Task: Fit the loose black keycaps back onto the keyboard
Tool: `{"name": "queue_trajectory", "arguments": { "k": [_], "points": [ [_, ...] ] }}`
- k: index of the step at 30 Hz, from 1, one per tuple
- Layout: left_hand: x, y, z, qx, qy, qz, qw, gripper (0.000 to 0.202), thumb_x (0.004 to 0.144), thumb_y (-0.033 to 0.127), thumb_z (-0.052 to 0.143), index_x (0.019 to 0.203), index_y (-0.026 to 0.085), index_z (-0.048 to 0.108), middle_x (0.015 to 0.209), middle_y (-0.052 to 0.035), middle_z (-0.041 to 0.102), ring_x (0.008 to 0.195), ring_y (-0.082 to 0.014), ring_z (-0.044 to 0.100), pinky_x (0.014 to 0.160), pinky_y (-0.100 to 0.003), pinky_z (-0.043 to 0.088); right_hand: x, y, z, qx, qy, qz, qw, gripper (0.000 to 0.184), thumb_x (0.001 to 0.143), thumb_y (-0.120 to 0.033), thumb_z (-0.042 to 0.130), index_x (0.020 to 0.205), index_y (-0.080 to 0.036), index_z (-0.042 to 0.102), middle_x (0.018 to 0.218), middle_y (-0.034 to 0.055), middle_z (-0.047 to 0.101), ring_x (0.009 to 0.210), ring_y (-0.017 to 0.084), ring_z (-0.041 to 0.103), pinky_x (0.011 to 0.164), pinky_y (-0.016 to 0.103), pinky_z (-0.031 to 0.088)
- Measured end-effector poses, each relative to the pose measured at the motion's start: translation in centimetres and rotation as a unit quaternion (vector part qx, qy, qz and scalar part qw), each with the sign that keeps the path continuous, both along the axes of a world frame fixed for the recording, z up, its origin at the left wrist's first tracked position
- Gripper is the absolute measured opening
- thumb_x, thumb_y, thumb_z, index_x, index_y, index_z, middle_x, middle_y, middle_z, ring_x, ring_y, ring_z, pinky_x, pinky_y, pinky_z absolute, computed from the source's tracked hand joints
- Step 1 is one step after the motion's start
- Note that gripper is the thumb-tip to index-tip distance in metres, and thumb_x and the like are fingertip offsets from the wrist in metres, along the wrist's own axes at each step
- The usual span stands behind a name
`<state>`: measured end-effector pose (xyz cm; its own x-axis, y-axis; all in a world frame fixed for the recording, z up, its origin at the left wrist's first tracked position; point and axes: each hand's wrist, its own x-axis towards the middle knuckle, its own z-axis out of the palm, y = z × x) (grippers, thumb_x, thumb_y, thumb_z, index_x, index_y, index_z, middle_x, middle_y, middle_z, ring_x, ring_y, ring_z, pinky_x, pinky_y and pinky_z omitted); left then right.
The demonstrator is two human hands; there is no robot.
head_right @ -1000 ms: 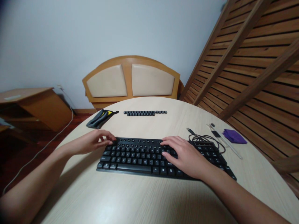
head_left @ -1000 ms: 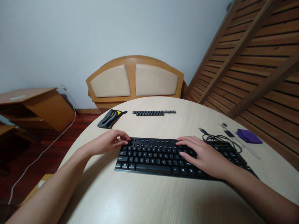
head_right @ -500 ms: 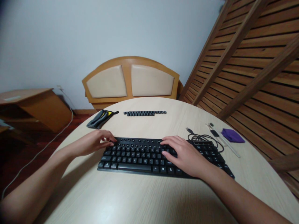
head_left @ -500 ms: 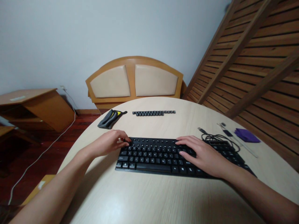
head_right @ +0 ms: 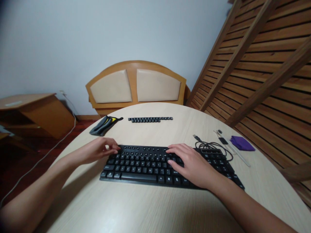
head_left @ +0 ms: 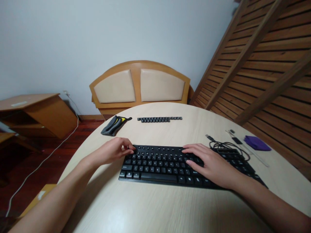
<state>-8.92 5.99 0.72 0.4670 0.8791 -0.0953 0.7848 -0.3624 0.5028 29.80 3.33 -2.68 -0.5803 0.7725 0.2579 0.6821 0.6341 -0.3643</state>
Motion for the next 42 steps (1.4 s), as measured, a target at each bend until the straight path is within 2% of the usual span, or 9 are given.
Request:
{"name": "queue_trajectory", "arguments": {
  "k": [5,9,14,17,23,31,36,42],
  "points": [
    [0.3,-0.1,0.2,-0.003,0.011,0.013,1.000,0.025,0.089,0.040,0.061,0.095,0.020,0.074,0.090,-0.0042,0.073,0.078,-0.0184,0.064,0.069,-0.027,0.047,-0.1,0.1,0.0,0.001,-0.001,0.002,1.000,0.026,0.097,-0.038,0.052,0.117,-0.025,0.061,0.127,0.0091,0.064,0.119,0.026,0.058,0.101,0.048,0.048],
    [0.4,-0.2,0.4,0.025,0.060,0.005,0.998,0.023,0.091,0.037,0.060,0.098,0.021,0.075,0.090,-0.0044,0.074,0.077,-0.0192,0.065,0.067,-0.027,0.047,0.0,0.1,0.0,0.000,-0.001,0.000,1.000,0.026,0.097,-0.038,0.052,0.118,-0.024,0.061,0.126,0.0094,0.064,0.119,0.026,0.058,0.101,0.049,0.048],
    [0.8,-0.6,0.6,0.093,0.098,-0.041,0.990,0.020,0.093,0.026,0.057,0.095,0.021,0.077,0.096,-0.0059,0.075,0.086,-0.0206,0.067,0.076,-0.029,0.048,0.0,-0.1,0.1,-0.004,0.003,-0.002,1.000,0.026,0.097,-0.038,0.052,0.117,-0.025,0.062,0.127,0.0096,0.064,0.119,0.027,0.058,0.101,0.049,0.048],
    [1.0,-0.7,0.9,0.109,0.103,-0.074,0.986,0.022,0.094,0.022,0.055,0.094,0.020,0.077,0.095,-0.0068,0.074,0.084,-0.0200,0.067,0.074,-0.028,0.048,-0.1,-0.1,0.1,-0.005,0.009,-0.005,1.000,0.026,0.096,-0.038,0.053,0.117,-0.025,0.063,0.126,0.0090,0.065,0.119,0.027,0.059,0.100,0.049,0.048],
    [1.0,-0.7,1.4,0.101,0.086,-0.102,0.986,0.024,0.095,0.023,0.052,0.094,0.019,0.076,0.090,-0.0063,0.073,0.081,-0.0193,0.066,0.072,-0.028,0.048,-0.1,0.0,0.0,-0.008,0.011,-0.006,1.000,0.027,0.096,-0.038,0.054,0.117,-0.025,0.063,0.127,0.0086,0.064,0.119,0.026,0.058,0.100,0.049,0.048],
    [0.5,-0.1,0.9,0.030,0.024,-0.058,0.998,0.027,0.094,0.035,0.053,0.088,0.017,0.073,0.089,-0.0064,0.073,0.079,-0.0187,0.066,0.070,-0.028,0.049,-0.1,0.0,0.1,-0.007,0.017,-0.006,1.000,0.027,0.095,-0.038,0.054,0.116,-0.025,0.064,0.126,0.0095,0.065,0.118,0.028,0.059,0.100,0.051,0.048],
    [0.5,-0.2,0.8,0.042,0.004,-0.071,0.997,0.026,0.094,0.034,0.053,0.086,0.018,0.072,0.091,-0.0066,0.073,0.082,-0.0188,0.066,0.073,-0.028,0.049,-0.2,0.0,0.1,-0.005,0.020,-0.005,1.000,0.026,0.095,-0.038,0.055,0.116,-0.026,0.064,0.126,0.0088,0.065,0.118,0.027,0.059,0.101,0.050,0.048],
    [0.6,-0.2,0.8,0.001,-0.019,-0.053,0.998,0.026,0.093,0.035,0.054,0.089,0.017,0.071,0.091,-0.0070,0.073,0.079,-0.0186,0.067,0.071,-0.028,0.051,-0.2,0.0,0.1,-0.002,0.013,-0.002,1.000,0.026,0.096,-0.038,0.054,0.116,-0.025,0.063,0.126,0.0092,0.065,0.118,0.027,0.059,0.100,0.050,0.049]
  ]
}}
